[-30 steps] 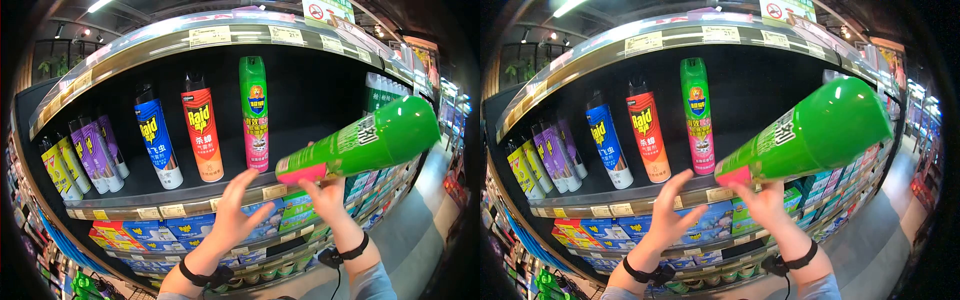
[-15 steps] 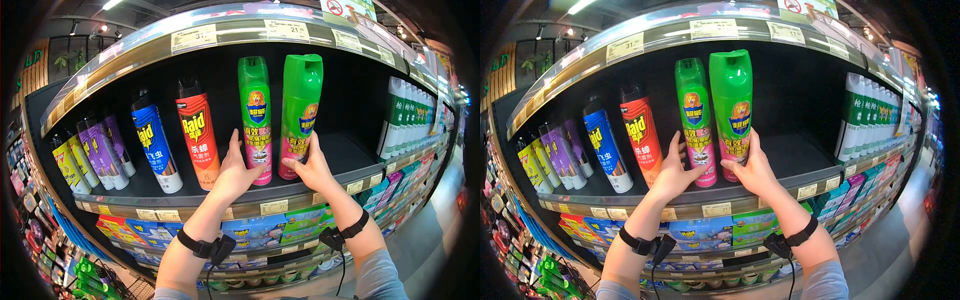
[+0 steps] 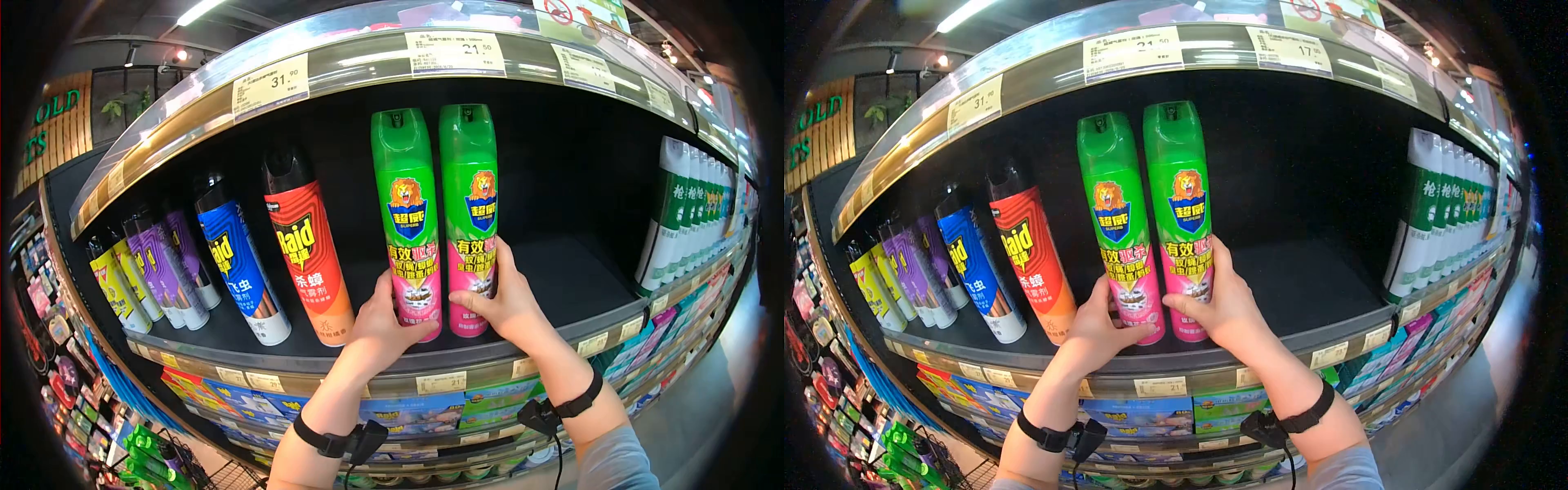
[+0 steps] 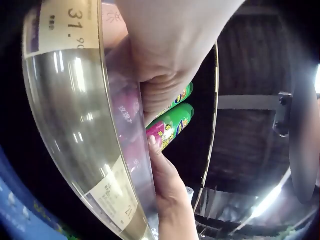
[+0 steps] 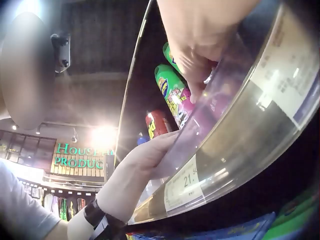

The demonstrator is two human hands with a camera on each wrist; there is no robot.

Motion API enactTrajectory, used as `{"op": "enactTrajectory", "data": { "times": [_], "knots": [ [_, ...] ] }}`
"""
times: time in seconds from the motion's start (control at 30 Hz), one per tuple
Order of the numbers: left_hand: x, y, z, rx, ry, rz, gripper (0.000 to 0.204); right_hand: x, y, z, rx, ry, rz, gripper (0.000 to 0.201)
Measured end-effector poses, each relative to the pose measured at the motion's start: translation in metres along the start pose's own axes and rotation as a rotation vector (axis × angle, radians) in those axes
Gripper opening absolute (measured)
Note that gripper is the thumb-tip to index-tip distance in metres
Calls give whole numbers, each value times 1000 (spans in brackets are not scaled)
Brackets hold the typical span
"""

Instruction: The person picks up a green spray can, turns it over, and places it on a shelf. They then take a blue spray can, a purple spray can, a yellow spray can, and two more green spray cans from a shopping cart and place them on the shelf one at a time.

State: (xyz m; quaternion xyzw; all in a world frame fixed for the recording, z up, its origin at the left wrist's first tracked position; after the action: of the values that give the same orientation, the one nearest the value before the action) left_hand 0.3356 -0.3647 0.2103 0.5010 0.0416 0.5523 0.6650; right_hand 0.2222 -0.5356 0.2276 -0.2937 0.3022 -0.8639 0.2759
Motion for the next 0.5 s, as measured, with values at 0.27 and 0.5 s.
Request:
{"op": "enactTrajectory", "data": {
  "times": [0.27, 0.5],
  "knots": [
    [2, 15, -4, 85, -15, -79, 73, -2, 4, -8, 64, -57, -5, 98],
    [1, 4, -2, 82, -27, -49, 88, -1, -12, -10, 15, -168, 149, 97]
  ]
}}
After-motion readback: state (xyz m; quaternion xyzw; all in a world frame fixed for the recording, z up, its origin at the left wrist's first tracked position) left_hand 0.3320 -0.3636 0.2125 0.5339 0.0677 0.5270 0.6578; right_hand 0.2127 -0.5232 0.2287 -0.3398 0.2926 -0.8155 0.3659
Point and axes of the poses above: each hand's wrist, its own z-axis towards the middle knuckle, its own x-axis out of the back of the hand, y = z × x, the point moved 3 cm from there along z, towards the middle knuckle
